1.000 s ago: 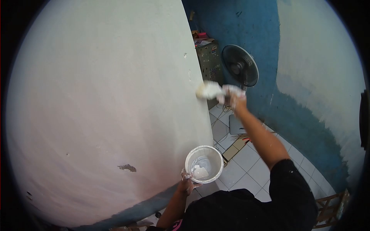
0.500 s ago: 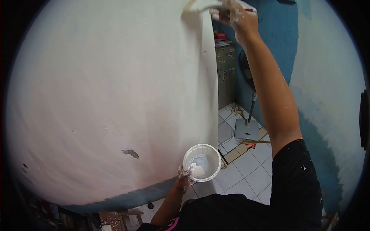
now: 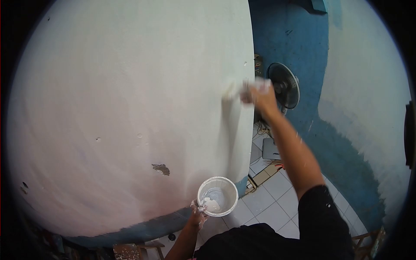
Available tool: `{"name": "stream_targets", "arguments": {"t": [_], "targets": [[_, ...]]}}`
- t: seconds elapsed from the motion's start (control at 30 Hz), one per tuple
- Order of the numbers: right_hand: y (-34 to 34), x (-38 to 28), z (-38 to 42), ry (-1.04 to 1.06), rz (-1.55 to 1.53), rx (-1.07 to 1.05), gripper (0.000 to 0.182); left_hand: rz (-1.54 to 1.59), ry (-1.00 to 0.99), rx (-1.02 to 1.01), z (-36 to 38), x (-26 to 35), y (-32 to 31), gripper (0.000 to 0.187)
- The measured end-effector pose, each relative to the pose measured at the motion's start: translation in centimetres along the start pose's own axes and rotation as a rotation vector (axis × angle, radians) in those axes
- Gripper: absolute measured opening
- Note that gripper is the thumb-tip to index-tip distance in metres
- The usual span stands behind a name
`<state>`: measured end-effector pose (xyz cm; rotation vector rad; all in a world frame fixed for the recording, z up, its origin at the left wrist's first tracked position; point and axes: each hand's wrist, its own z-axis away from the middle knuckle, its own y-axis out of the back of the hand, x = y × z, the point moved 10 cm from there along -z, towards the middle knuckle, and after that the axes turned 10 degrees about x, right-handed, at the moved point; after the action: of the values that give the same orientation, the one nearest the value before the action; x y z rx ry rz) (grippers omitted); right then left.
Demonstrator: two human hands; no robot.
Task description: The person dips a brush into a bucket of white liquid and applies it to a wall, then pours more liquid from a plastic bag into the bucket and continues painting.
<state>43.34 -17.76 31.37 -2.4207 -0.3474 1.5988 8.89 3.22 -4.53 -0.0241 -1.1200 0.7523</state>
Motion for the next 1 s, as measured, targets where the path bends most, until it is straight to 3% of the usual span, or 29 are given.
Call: {"name": "stream_targets", "arguments": {"t": [0.03, 0.17, 0.2, 0.23, 0.3, 0.37, 0.4, 0.5, 0.67, 0.7, 0.77, 0.83, 0.87, 0.9, 0.93, 1.0], "targets": [[0.0, -3.4, -2.7, 0.058, 0.122, 0.003, 0.021, -0.016, -0.005, -0.004, -0.2, 0.1, -0.4, 0.066], [-0.6, -12.0, -7.6, 0.252, -0.162, 0.092, 0.030, -0.004, 0.019, -0.001, -0.2, 0.7, -0.9, 0.060], [-0.1, -11.3, -7.6, 0.322, -0.255, 0.080, 0.031, 0.012, 0.046, 0.019, -0.3, 0.6, -0.9, 0.059], [-1.9, -9.6, -10.7, 0.291, -0.388, 0.022, 0.031, 0.058, 0.082, 0.150, 4.4, 2.5, -2.7, 0.059], [0.6, -1.4, -7.7, 0.249, -0.180, 0.094, 0.033, 0.046, 0.025, 0.101, 3.2, 2.4, -2.9, 0.059], [2.7, 6.9, -3.2, -0.045, -0.160, 0.064, 0.035, 0.048, 0.031, 0.132, 4.2, 2.1, -2.7, 0.059], [4.1, 9.1, -0.6, -0.169, -0.080, 0.131, 0.029, 0.045, 0.064, 0.171, 4.3, 2.4, -2.6, 0.059], [7.9, 14.4, 6.5, -0.601, 0.081, 0.029, 0.030, 0.024, 0.074, 0.199, 5.3, 3.7, -2.1, 0.060], [5.6, 2.4, 10.2, -0.488, 0.001, -0.336, 0.037, -0.072, -0.132, 0.108, 3.4, 8.5, -5.8, 0.082], [5.5, -0.2, 14.6, -0.465, -0.019, -0.456, 0.035, -0.082, -0.160, 0.123, 5.8, 8.0, -4.8, 0.084], [4.7, -0.5, 13.3, -0.485, 0.106, -0.654, 0.027, -0.100, -0.147, 0.176, 3.8, 9.7, -9.7, 0.089], [3.7, -0.8, 12.9, -0.484, 0.171, -0.722, 0.019, -0.061, -0.179, 0.143, 2.1, 10.6, -13.6, 0.095], [3.0, -0.7, 11.8, -0.164, 0.175, -0.868, 0.016, -0.049, -0.194, 0.128, 1.0, 11.1, -15.8, 0.098], [3.4, 1.5, 11.1, -0.174, 0.299, -0.931, 0.017, -0.055, -0.189, 0.155, -0.2, 11.1, -17.7, 0.101], [-3.2, 0.2, 25.6, -0.096, 0.507, -0.970, 0.018, -0.014, -0.235, 0.086, 6.4, 9.6, -6.6, 0.103], [-5.0, 1.9, 27.1, -0.078, 0.688, -1.008, 0.019, 0.015, -0.246, 0.084, 6.4, 10.1, -6.8, 0.109]]}}
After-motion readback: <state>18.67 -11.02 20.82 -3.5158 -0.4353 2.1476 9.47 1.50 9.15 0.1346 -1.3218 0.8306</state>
